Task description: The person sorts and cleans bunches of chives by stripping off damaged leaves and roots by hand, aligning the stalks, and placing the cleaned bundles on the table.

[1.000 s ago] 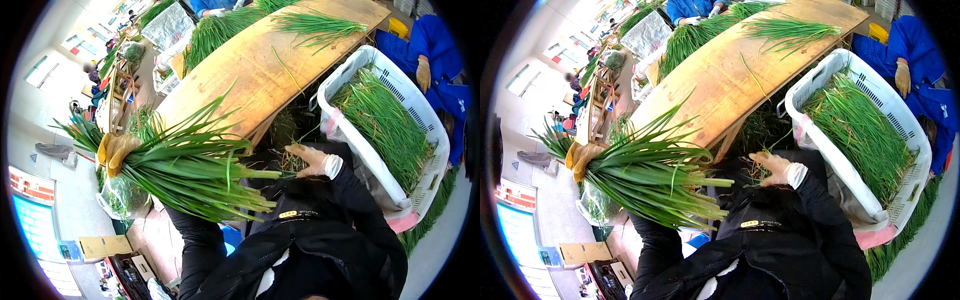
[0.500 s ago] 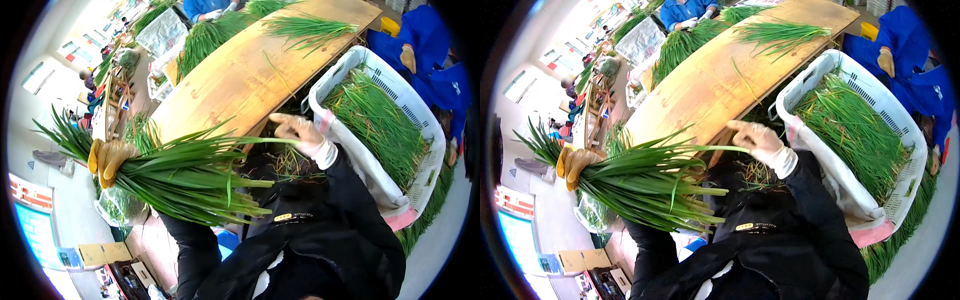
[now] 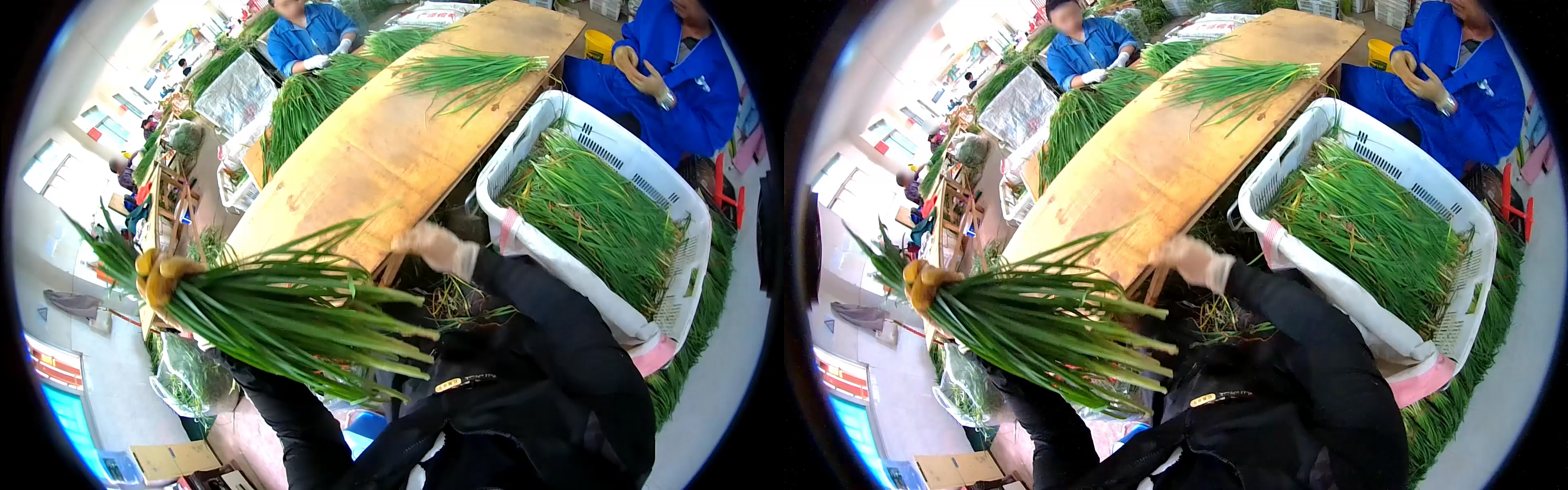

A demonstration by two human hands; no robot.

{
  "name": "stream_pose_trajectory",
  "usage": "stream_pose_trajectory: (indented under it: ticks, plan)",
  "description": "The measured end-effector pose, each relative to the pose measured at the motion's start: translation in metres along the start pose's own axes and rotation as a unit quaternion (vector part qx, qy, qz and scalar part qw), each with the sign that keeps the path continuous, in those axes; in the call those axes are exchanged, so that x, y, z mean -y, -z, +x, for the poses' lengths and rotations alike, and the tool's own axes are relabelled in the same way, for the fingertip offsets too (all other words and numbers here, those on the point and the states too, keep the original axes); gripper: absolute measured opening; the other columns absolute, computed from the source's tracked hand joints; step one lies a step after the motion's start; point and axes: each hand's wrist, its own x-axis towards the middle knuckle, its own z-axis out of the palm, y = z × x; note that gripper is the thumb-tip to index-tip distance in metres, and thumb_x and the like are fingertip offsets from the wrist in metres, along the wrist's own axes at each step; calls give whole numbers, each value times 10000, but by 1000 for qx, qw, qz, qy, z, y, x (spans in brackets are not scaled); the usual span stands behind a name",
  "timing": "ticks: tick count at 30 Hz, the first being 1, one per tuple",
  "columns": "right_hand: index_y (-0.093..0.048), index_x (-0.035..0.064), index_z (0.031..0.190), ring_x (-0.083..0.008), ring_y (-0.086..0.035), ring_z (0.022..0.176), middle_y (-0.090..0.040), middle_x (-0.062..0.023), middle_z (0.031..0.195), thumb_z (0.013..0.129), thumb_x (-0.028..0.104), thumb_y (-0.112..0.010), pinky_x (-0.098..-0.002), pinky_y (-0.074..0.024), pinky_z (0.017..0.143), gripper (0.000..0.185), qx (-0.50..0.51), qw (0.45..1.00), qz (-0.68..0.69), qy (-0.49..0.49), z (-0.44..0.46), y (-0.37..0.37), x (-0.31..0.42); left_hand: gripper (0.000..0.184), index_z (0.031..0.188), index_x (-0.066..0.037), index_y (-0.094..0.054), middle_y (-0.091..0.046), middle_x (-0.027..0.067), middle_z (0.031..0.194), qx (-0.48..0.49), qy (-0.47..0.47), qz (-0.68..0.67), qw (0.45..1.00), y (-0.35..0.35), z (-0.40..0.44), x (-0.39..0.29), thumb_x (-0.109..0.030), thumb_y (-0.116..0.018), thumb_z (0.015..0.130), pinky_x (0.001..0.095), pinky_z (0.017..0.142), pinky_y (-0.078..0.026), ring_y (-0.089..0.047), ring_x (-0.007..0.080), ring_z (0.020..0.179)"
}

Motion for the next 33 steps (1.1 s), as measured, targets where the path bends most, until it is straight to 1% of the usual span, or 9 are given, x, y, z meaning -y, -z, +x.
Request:
stream_pose_trajectory:
  ticks: [5, 7, 9, 11, 16, 19, 23, 25, 33]
  plan:
    - [-587, 98, 950, -253, -530, 951, -590, -67, 957, 748, 65, -529, -343, -425, 818, 213, 369, 911, 163, -87, -78, 33, 37, 245, 996, 20, -536, -536, 39, 782, -168, -65, 258, 949, 14, 17, 31, -161, -527, 831, 281, 762, -453, -507, 113, 721]
    - [-563, 77, 1020, -224, -517, 992, -576, -74, 1020, 799, 160, -542, -332, -393, 877, 238, 4, 995, -92, 37, -86, 64, 3, 269, 1012, 9, -533, -553, 24, 797, -186, 39, 247, 950, 6, 22, 48, -178, -545, 819, 262, 782, -413, -521, 121, 773]
    - [-488, 51, 1147, -195, -477, 1063, -513, -89, 1146, 840, 237, -517, -320, -337, 940, 360, -187, 862, 392, -261, -59, 131, 32, 237, 976, 4, -552, -565, 25, 770, -198, 103, 267, 937, 2, 25, 66, -169, -552, 813, 277, 793, -430, -538, 128, 746]
    - [-399, 36, 1232, -184, -398, 1150, -422, -92, 1254, 852, 281, -503, -316, -274, 985, 464, -184, 869, 447, -105, -41, 166, 72, 230, 969, 2, -565, -579, 34, 765, -239, 131, 274, 922, -12, 24, 95, -142, -584, 791, 301, 777, -462, -559, 140, 722]
    - [-88, 68, 1352, -276, -245, 1253, -183, -168, 1375, 569, 535, -696, -368, -191, 1027, 1096, -83, 994, 62, 35, -12, 184, 147, 194, 946, -4, -583, -593, 50, 793, -248, 141, 328, 900, -3, 39, 138, -94, -604, 775, 273, 705, -494, -579, 145, 719]
    - [-7, 102, 1357, -304, -244, 1247, -167, -191, 1372, 573, 338, -755, -366, -229, 1020, 1109, 67, 975, -82, -194, -4, 157, 148, 223, 977, 5, -578, -606, 61, 843, -241, 176, 331, 895, -2, 39, 142, -91, -596, 777, 277, 690, -494, -585, 159, 734]
    - [-368, 29, 1226, -197, -535, 949, -569, -104, 1038, 633, 81, -700, -290, -402, 855, 682, 17, 876, 421, -234, -16, 148, 62, 182, 923, -16, -566, -581, 38, 852, -190, 243, 304, 901, 12, 38, 124, -98, -594, 763, 252, 686, -469, -562, 133, 811]
    - [-479, 11, 1087, -134, -547, 815, -587, -66, 949, 658, 57, -680, -257, -440, 736, 476, 85, 935, 270, -215, -9, 173, 60, 375, 1120, 27, -486, -546, 107, 1061, -4, 314, 69, 947, 34, 32, 115, -185, -520, 813, 410, 881, -416, -506, 257, 1033]
    - [-490, -14, 1099, -195, -554, 879, -584, -131, 959, 666, 147, -672, -299, -432, 768, 497, 51, 980, 128, -142, -20, 172, 34, 268, 1041, 12, -527, -546, 108, 1077, -136, 276, 190, 932, 58, -27, 80, -127, -519, 812, 484, 938, -346, -440, 369, 1088]
